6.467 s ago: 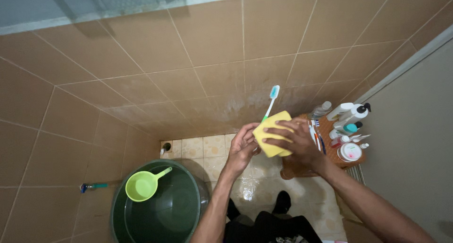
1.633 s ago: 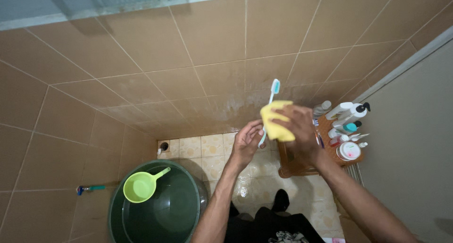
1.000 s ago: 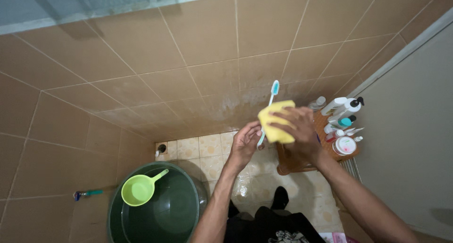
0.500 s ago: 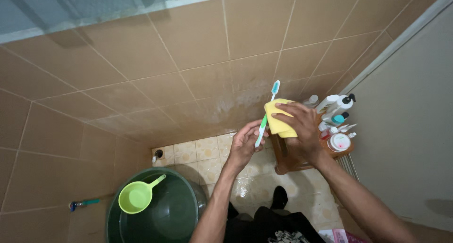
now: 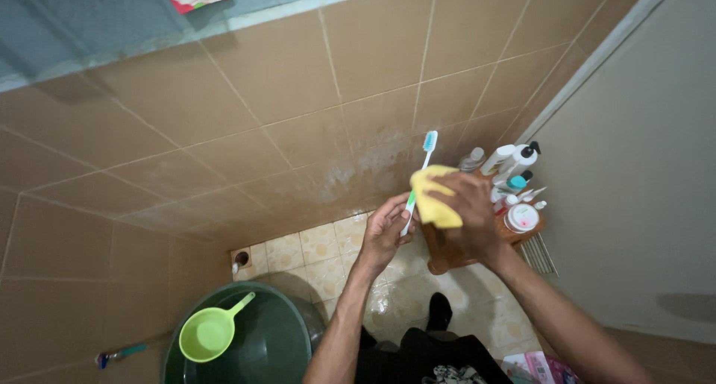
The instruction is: The person wipes a black wire wall-mounted rack with a yellow sponge, then places a small red sachet into the rack. They then pick up a toothbrush and wipe it with the same yellow sponge. The person is standing in a tiled bathroom.
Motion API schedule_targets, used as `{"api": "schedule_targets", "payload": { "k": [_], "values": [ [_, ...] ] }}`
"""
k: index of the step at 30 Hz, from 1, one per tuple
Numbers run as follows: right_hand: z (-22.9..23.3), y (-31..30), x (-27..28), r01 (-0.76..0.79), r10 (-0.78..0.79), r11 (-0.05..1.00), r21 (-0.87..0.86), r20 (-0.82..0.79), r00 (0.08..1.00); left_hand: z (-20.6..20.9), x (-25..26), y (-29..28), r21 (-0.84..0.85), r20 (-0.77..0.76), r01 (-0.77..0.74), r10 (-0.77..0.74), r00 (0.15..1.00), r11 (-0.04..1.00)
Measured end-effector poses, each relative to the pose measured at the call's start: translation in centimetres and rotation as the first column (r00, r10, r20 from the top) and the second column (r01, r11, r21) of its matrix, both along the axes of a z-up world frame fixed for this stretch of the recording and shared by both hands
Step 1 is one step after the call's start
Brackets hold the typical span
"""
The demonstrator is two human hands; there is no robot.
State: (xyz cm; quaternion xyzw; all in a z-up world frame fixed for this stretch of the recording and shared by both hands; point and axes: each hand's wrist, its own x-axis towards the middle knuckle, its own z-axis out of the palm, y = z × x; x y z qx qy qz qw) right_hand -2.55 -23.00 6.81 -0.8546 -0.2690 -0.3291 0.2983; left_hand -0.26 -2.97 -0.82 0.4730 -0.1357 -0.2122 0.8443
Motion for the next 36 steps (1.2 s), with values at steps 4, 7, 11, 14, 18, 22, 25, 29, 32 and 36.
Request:
{"api": "schedule_targets", "payload": {
  "k": [4, 7, 11, 14, 18, 22, 25, 29, 32, 36],
  "values": [
    [-0.1, -0.4, -1.1, -0.169, 0.183, 0.960, -0.222, 0.042, 0.982, 2.1, -0.5, -0.3, -0.025, -0.067, 0.011, -0.013, 0.998, 1.000],
    [0.3, -1.2, -0.8, -0.078, 0.085, 0.991, -0.105, 0.070, 0.994, 1.9, -0.1, -0.8, -0.026, -0.057, 0.046, -0.048, 0.997, 0.999],
    [0.1, -2.1, -1.2, 0.172, -0.170, 0.985, -0.031, 0.035, 0.985, 1.3, 0.1, -1.5, -0.019, -0.020, 0.119, -0.119, 0.993, 0.993],
    [-1.1, -2.6, -2.0, 0.089, -0.088, 0.994, -0.070, 0.020, 0.996, 2.1, 0.1, -2.6, -0.005, -0.119, 0.132, -0.132, 0.984, 0.991],
    [-2.4, -3.5, -3.3, 0.033, -0.019, 0.978, -0.205, 0.073, 0.997, 2.4, 0.3, -3.3, -0.033, -0.122, 0.179, -0.182, 0.976, 0.983],
    [-2.2, -5.1, -4.3, 0.313, -0.324, 0.936, -0.165, -0.047, 0.945, 0.5, 1.0, -4.8, -0.041, -0.066, 0.265, -0.267, 0.961, 0.963],
    [-2.2, -5.3, -5.6, 0.403, -0.406, 0.912, -0.083, -0.031, 0.913, 0.0, 1.0, -6.3, -0.056, -0.031, 0.317, -0.319, 0.947, 0.947],
    [-3.2, -5.5, -6.9, 0.263, -0.262, 0.956, -0.129, 0.024, 0.965, 1.7, 0.5, -7.4, -0.024, -0.149, 0.342, -0.341, 0.928, 0.939],
    [-3.5, -5.8, -7.3, 0.320, -0.314, 0.932, -0.173, 0.060, 0.948, 1.5, 0.7, -7.7, 0.037, -0.169, 0.368, -0.357, 0.919, 0.929],
    [-2.8, -6.8, -7.3, 0.483, -0.481, 0.869, -0.108, 0.044, 0.876, -0.5, 0.8, -7.6, 0.043, -0.076, 0.398, -0.394, 0.916, 0.916]
  ]
}}
